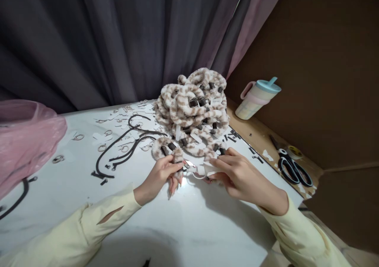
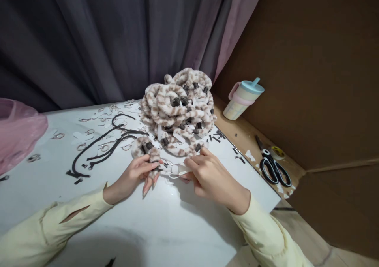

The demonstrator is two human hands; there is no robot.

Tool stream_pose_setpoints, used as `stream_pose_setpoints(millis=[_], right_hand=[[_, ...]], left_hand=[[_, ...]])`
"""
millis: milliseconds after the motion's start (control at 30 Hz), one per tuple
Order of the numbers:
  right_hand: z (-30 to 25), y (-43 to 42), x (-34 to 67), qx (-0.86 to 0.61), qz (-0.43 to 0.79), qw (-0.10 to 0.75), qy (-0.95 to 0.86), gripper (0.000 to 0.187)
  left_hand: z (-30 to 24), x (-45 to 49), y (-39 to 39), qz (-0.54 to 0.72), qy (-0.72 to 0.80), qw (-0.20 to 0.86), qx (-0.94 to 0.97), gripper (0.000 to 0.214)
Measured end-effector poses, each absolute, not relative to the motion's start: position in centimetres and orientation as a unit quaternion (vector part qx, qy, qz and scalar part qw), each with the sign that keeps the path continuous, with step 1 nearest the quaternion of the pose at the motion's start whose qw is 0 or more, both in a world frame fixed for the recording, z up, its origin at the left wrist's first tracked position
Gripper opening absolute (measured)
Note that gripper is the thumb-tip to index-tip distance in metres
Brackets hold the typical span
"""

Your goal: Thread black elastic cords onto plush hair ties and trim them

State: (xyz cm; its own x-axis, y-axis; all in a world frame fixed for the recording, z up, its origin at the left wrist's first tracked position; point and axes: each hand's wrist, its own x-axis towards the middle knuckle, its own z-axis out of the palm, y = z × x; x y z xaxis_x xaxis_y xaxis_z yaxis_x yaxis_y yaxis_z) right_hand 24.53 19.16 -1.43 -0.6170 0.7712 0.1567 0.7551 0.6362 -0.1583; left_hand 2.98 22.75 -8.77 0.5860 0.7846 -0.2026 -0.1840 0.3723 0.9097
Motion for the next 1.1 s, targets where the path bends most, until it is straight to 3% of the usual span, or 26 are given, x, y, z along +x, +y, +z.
stream_pose_setpoints(millis=[567,1100], right_hand=[[-1.12,18.88,24.52,-0.467,0.079,0.09,-0.876,0.016],[-1.36,18.69,24.49,-0.443,0.067,0.107,-0.887,0.016]], left_hand=[[-8.66,2.91,22.86,0.301,0.332,0.762,0.467,0.03],[-8.76,2.92,22.76,0.307,0.327,0.762,0.467,0.025]])
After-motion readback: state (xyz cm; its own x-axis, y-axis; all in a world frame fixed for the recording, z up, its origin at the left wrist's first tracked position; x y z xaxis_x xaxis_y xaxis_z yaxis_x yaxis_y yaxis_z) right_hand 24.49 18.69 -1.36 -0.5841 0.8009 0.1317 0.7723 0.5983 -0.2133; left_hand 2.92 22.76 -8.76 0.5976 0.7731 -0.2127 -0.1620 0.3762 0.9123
